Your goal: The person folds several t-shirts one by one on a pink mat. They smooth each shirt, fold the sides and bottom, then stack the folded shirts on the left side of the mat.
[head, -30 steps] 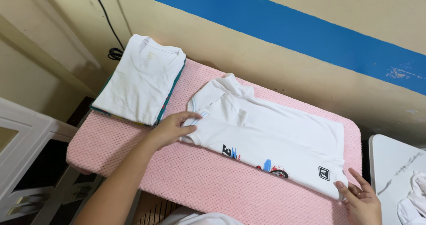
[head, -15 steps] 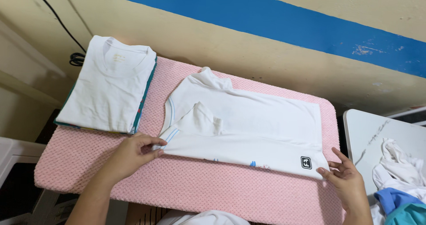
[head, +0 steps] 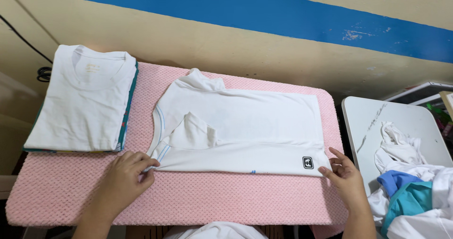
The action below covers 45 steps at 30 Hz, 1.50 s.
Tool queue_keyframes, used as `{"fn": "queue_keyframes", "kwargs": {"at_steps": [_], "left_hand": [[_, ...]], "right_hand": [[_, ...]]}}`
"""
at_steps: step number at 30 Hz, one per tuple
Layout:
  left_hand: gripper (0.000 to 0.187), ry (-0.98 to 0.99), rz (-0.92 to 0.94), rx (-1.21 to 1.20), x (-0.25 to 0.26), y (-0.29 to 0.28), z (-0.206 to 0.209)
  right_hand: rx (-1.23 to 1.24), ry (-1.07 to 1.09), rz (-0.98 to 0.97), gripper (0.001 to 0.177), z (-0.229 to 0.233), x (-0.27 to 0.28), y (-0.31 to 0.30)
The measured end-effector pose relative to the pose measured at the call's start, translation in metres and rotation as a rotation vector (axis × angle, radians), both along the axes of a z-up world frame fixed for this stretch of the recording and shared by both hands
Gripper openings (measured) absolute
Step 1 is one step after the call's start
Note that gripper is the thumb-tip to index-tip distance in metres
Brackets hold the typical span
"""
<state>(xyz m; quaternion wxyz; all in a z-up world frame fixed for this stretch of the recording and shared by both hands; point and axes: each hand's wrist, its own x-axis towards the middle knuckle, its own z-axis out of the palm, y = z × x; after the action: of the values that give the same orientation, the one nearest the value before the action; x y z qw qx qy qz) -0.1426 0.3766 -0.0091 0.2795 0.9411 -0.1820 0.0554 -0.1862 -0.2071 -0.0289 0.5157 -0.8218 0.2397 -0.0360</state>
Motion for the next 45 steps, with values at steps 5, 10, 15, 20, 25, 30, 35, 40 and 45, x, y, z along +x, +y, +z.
{"fn": "queue_keyframes", "kwargs": {"at_steps": [5,10,15,20,25,30,35,40,45], "left_hand": [[0.012,-0.127,0.035,0.119,-0.008,-0.007,-0.009],[0.02,-0.205,0.062,0.083,-0.01,-0.005,-0.01],[0.021,0.031,0.159,0.201,-0.012,-0.005,0.002],[0.027,-0.302,0.112,0.129,-0.017,-0.027,0.012],[0.034,0.076,-0.03,-0.237,-0.023,-0.116,-0.013],[0.059,-0.148,-0.116,0.238,-0.009,-0.142,-0.037],[0.066,-0.245,0.045,0.404,-0.003,-0.104,-0.045],[0.069,-0.135,0.186,0.342,-0.01,-0.085,-0.043],[0.071,-0.13,0.196,0.337,-0.009,-0.086,-0.04]], "right_hand": [[0.098,-0.02,0.0,0.075,0.003,-0.007,-0.004],[0.089,0.016,-0.012,0.074,0.012,-0.005,0.0],[-0.239,0.167,0.026,0.069,0.031,-0.005,0.017],[-0.423,-0.093,-0.019,0.069,0.049,0.007,0.079],[-0.801,-0.178,0.537,0.053,0.022,0.024,0.212],[-0.878,0.003,0.941,0.071,0.023,0.028,0.251],[-1.001,0.432,0.78,0.087,0.022,0.037,0.187],[-0.982,0.413,0.424,0.091,0.01,0.026,0.101],[-1.025,0.453,0.231,0.087,0.008,0.033,0.067]]}}
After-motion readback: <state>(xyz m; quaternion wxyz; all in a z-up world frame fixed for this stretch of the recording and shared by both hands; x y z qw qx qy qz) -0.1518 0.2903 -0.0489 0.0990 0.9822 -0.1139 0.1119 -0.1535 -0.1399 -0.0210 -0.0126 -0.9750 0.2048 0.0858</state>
